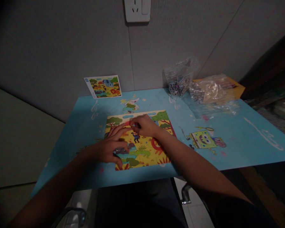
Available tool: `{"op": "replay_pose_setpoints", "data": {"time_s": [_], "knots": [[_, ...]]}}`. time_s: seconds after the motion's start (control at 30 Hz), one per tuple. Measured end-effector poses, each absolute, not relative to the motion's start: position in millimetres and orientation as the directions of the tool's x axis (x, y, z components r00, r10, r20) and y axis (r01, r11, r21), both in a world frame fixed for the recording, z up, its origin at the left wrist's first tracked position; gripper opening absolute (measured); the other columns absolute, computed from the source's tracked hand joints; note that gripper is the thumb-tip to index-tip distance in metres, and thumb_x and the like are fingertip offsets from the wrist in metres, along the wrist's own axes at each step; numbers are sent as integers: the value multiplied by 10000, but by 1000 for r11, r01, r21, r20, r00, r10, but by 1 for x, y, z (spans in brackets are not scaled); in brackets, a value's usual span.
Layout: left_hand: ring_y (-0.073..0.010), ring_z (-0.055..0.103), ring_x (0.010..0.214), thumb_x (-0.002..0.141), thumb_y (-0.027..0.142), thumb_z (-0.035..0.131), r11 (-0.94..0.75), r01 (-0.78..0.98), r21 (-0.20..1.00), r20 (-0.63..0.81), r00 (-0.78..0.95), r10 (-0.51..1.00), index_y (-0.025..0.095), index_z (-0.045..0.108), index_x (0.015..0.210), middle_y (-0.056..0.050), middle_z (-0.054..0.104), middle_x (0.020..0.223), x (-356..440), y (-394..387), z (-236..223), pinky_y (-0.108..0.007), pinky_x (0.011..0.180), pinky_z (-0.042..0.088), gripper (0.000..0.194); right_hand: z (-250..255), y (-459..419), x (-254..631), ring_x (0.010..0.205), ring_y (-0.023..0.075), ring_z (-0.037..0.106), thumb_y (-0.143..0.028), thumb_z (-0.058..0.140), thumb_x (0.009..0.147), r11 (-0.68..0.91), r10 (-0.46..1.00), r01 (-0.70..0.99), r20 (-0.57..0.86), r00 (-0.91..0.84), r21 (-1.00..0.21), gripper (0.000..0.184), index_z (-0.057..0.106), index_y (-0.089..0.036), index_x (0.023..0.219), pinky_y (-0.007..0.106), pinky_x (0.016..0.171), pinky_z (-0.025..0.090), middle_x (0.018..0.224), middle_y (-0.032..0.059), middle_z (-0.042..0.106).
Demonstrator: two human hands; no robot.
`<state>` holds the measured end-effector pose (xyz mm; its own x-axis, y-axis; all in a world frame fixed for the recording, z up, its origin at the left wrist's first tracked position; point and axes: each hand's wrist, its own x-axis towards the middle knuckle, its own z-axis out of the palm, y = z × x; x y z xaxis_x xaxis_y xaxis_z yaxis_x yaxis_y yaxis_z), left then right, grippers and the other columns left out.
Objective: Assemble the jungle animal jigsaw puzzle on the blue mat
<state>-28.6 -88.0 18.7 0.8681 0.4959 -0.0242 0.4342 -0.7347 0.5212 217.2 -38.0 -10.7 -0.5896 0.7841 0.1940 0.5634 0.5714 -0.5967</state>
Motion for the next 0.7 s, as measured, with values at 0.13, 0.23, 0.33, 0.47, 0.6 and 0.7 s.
{"op": "replay_pose_setpoints", "data": {"time_s": [0.13, 0.23, 0.33, 0.47, 0.6, 0.7], "knots": [[-476, 129, 1507, 613, 632, 869, -728, 426, 537, -7, 865, 501, 287, 765, 1017, -97, 272, 1635, -29, -87, 19, -732, 1180, 80, 542, -10, -38, 217, 580, 115, 481, -206, 588, 798, 573, 781, 561, 191, -594, -597, 153, 700, -164, 893, 263, 661, 330, 657, -9, 616], [-481, 121, 1511, 613, 635, 868, -727, 430, 535, -17, 866, 500, 289, 763, 1040, -103, 275, 1636, -31, -86, 19, -733, 1180, 66, 560, -9, -38, 217, 576, 117, 480, -191, 595, 791, 577, 779, 555, 200, -595, -599, 144, 698, -166, 889, 262, 663, 331, 641, -15, 605], [-490, 128, 1508, 605, 645, 867, -730, 428, 533, -13, 867, 498, 284, 760, 1055, -117, 277, 1633, -32, -86, 17, -736, 1178, 73, 587, -9, -39, 217, 570, 116, 484, -190, 595, 799, 576, 781, 554, 205, -590, -601, 141, 700, -164, 888, 264, 664, 332, 634, -15, 605], [-490, 131, 1505, 608, 655, 859, -740, 425, 521, -2, 868, 497, 270, 748, 1061, -127, 272, 1630, -31, -86, 17, -735, 1175, 97, 605, -7, -39, 216, 573, 118, 500, -199, 590, 804, 583, 777, 554, 206, -595, -594, 150, 710, -157, 884, 269, 659, 336, 651, -3, 625], [-499, 98, 1512, 624, 649, 852, -750, 431, 501, -35, 876, 480, 247, 735, 1037, -152, 261, 1628, -35, -85, 19, -746, 1169, 85, 588, -6, -39, 216, 569, 119, 507, -209, 591, 797, 573, 784, 562, 200, -587, -596, 166, 721, -159, 887, 269, 656, 342, 648, -2, 630], [-481, 73, 1527, 643, 619, 855, -749, 435, 500, -55, 879, 474, 249, 725, 996, -130, 255, 1635, -43, -83, 23, -717, 1189, 95, 527, -7, -39, 217, 577, 119, 509, -196, 583, 800, 575, 781, 559, 197, -593, -597, 174, 723, -159, 896, 272, 665, 351, 657, 2, 634]]}}
